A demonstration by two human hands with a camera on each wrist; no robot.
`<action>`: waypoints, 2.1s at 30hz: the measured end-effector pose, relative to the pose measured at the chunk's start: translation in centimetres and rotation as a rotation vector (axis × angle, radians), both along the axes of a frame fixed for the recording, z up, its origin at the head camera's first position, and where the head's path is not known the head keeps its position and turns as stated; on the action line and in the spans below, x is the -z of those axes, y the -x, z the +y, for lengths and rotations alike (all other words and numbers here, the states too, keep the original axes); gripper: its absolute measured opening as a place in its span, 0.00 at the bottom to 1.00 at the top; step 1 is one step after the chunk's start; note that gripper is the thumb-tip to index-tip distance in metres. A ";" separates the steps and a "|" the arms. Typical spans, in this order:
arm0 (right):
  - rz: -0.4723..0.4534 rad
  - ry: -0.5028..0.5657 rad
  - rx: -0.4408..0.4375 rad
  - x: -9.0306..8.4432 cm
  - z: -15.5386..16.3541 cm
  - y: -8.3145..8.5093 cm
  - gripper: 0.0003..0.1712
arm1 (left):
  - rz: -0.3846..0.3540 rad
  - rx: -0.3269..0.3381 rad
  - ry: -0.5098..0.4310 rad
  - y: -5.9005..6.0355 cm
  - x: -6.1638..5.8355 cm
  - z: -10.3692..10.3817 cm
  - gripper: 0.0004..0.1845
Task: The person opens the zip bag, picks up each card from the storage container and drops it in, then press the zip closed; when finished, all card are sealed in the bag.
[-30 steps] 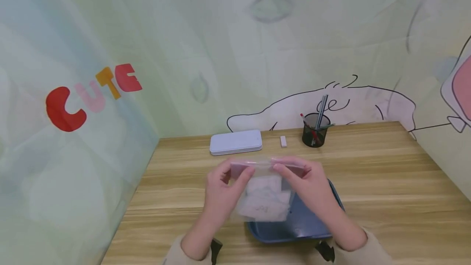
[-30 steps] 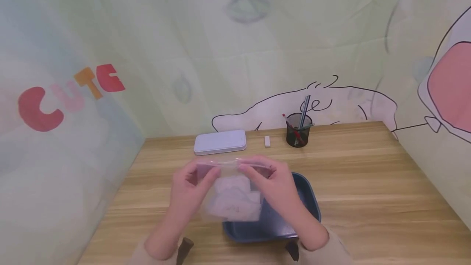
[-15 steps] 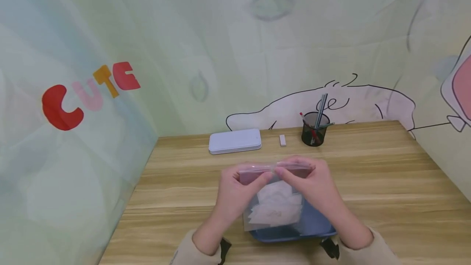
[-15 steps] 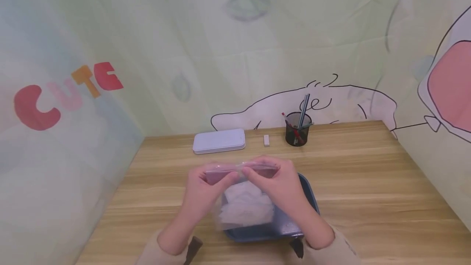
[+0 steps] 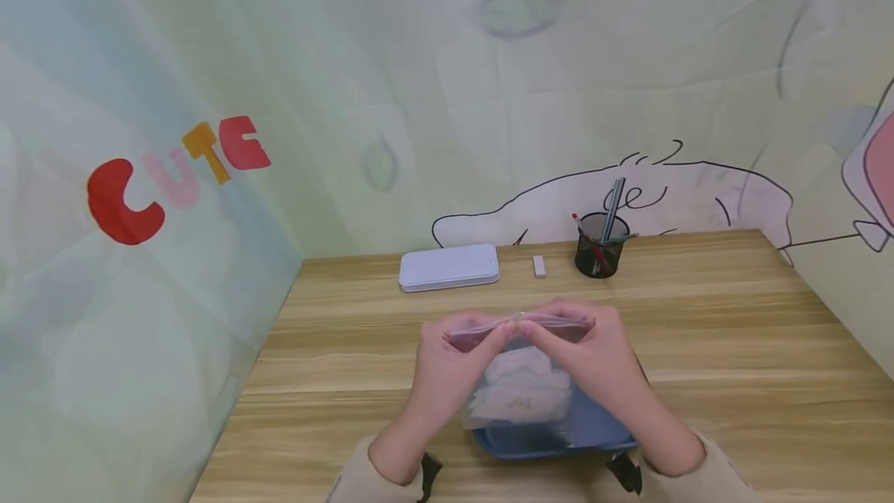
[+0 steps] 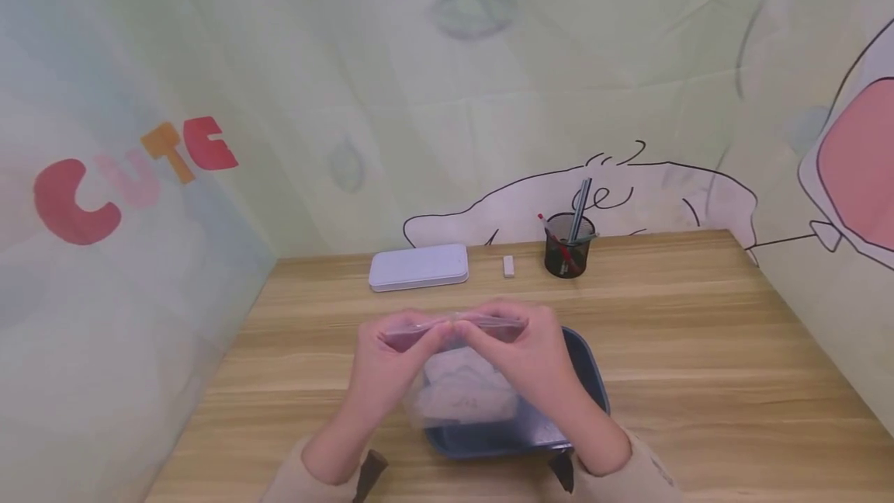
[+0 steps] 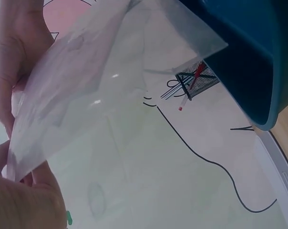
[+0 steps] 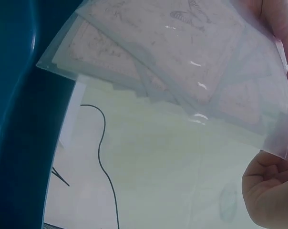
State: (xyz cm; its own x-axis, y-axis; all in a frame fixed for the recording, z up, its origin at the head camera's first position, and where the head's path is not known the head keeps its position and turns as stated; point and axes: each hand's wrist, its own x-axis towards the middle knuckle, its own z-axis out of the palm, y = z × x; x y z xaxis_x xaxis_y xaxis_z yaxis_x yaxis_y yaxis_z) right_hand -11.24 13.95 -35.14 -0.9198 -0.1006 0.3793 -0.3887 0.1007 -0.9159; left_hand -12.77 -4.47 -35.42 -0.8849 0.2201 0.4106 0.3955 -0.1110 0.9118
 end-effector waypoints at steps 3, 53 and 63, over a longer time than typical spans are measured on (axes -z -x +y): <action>-0.009 0.003 -0.009 -0.1 0.1 0.1 0.07 | 0.001 -0.009 0.006 0.0 -0.1 0.0 0.06; -0.028 -0.170 0.112 -1.6 1.9 -0.7 0.04 | -0.004 -0.209 0.007 -0.3 -0.7 -5.7 0.04; -0.034 -0.109 0.059 -1.2 1.9 -0.7 0.05 | -0.003 -0.182 0.014 -0.7 -0.9 -7.3 0.04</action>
State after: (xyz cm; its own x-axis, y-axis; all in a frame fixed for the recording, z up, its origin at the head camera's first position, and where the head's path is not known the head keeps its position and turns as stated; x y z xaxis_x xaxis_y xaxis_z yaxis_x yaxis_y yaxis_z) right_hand -10.57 15.83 -33.89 -0.9375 -0.0850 0.3374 -0.3479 0.2221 -0.9108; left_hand -12.11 -11.76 -34.51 -0.9118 0.0618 0.4059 0.4051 -0.0250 0.9139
